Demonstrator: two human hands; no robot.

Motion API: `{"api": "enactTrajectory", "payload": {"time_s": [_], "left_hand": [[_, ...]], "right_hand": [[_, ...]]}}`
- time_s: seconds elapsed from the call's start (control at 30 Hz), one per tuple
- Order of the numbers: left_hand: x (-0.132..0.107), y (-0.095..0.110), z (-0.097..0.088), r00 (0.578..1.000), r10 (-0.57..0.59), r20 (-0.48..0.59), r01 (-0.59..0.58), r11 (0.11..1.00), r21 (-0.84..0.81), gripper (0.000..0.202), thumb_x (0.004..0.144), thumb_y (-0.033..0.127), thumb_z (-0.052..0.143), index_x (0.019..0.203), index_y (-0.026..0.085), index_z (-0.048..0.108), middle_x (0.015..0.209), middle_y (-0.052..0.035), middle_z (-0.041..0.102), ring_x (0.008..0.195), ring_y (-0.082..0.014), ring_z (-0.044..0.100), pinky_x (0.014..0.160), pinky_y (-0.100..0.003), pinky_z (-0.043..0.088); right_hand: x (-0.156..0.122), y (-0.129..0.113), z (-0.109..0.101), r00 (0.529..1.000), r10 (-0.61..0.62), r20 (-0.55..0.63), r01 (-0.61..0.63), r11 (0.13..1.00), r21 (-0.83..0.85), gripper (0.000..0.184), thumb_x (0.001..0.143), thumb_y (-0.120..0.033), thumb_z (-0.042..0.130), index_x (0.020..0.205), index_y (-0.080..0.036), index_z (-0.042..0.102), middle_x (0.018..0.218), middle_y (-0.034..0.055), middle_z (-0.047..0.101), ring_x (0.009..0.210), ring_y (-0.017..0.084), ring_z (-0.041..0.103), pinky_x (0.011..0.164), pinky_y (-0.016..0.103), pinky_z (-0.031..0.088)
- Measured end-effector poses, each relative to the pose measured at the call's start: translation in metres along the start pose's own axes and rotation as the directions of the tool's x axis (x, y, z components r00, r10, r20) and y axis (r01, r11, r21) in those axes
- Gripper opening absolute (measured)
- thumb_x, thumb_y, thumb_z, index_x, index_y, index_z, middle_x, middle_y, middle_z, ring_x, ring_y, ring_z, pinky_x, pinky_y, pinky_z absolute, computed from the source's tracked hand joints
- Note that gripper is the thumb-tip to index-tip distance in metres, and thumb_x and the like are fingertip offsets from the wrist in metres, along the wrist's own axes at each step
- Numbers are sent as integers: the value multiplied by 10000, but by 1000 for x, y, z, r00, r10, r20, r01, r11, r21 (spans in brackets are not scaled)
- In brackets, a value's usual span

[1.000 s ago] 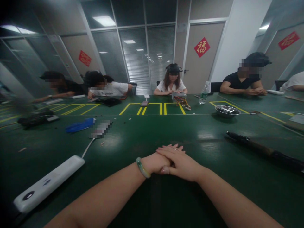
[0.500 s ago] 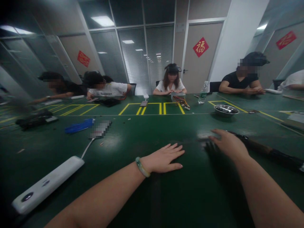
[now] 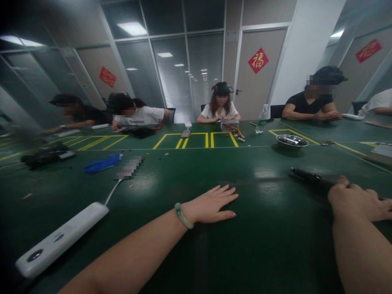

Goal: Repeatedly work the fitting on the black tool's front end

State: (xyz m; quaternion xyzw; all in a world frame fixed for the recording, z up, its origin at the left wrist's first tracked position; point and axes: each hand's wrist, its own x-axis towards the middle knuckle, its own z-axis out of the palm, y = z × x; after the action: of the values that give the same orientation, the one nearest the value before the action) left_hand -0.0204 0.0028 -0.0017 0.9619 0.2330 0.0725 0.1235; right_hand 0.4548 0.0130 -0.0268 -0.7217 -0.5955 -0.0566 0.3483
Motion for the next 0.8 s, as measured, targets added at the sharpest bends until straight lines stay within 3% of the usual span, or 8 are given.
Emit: {"api": "enactTrajectory", "payload": {"time_s": [0.03, 0.1, 0.17, 0.23, 0.4, 0.5, 0.67, 0.8], "left_hand": [[0, 0, 1, 1000, 1, -1, -1, 1000, 9, 676, 949, 619, 201, 1500, 228, 179, 1568, -28, 140, 1448, -215, 74, 1169, -420, 132], [0, -1, 2, 1000, 2, -3, -2, 1000, 19, 675, 950, 614, 207, 1501, 226, 175, 1567, -29, 139, 1448, -213, 74, 1169, -417, 134], [-1, -2, 2, 1000, 5, -5, -4, 1000, 18, 674, 950, 613, 215, 1501, 226, 173, 1567, -31, 142, 1448, -213, 73, 1169, -415, 134], [-1, -2, 2, 1000, 8, -10, -8, 1000, 8, 675, 950, 611, 222, 1505, 232, 152, 1568, -32, 133, 1447, -207, 77, 1169, -406, 138], [4, 3, -3, 988, -40, -149, 47, 998, 46, 733, 937, 623, 269, 1512, 236, 29, 1577, -52, 24, 1449, -219, 20, 1167, -413, 149], [8, 6, -4, 955, -64, -289, 102, 988, 118, 801, 918, 619, 353, 1510, 213, -4, 1575, -83, -7, 1448, -228, -9, 1172, -423, 129], [10, 4, -1, 904, -98, -416, 169, 976, 136, 917, 857, 574, 535, 1505, 210, -4, 1572, -126, 24, 1446, -253, 68, 1151, -441, 204], [9, -3, 0, 893, -144, -426, 210, 971, 111, 888, 861, 492, 586, 1502, 244, 22, 1553, -125, 185, 1382, -248, 308, 1081, -416, 323]], "right_hand": [[1, 8, 1, 971, 170, -166, -176, 984, -23, 677, 805, -711, 167, 1318, -428, 507, 1434, 168, 345, 1324, 529, 161, 908, 757, 61], [3, 20, 3, 825, 451, -341, -488, 873, -24, 652, 755, -753, 326, 1247, -411, 582, 1392, 207, 386, 1327, 544, 120, 937, 739, -16], [5, 18, 5, 759, 594, -265, -634, 768, -94, 711, 718, -777, 372, 1210, -332, 630, 1332, 260, 429, 1329, 546, 116, 953, 733, -42], [7, -2, 7, 774, 620, -133, -632, 741, -227, 784, 729, -789, 327, 1154, -226, 669, 1257, 299, 478, 1329, 528, 162, 966, 737, 14], [-6, -116, 32, 901, 403, 159, -324, 871, -369, 727, 881, -648, 192, 1091, -149, 677, 1183, 253, 558, 1240, 479, 359, 936, 726, 187], [-39, -194, 59, 944, 67, 323, 28, 960, -279, 533, 952, -458, 200, 1319, -247, 524, 1201, 179, 570, 1191, 410, 431, 927, 708, 226], [-88, -272, 74, 805, -386, 451, 321, 922, 217, 549, 1000, -433, 65, 1410, -270, 391, 1354, 76, 480, 1292, 238, 370, 1110, 532, 165], [-82, -271, 37, 769, -465, 438, 366, 883, 294, 517, 987, -519, 216, 1363, -252, 448, 1331, 65, 508, 1247, 220, 429, 1087, 442, 283]]}}
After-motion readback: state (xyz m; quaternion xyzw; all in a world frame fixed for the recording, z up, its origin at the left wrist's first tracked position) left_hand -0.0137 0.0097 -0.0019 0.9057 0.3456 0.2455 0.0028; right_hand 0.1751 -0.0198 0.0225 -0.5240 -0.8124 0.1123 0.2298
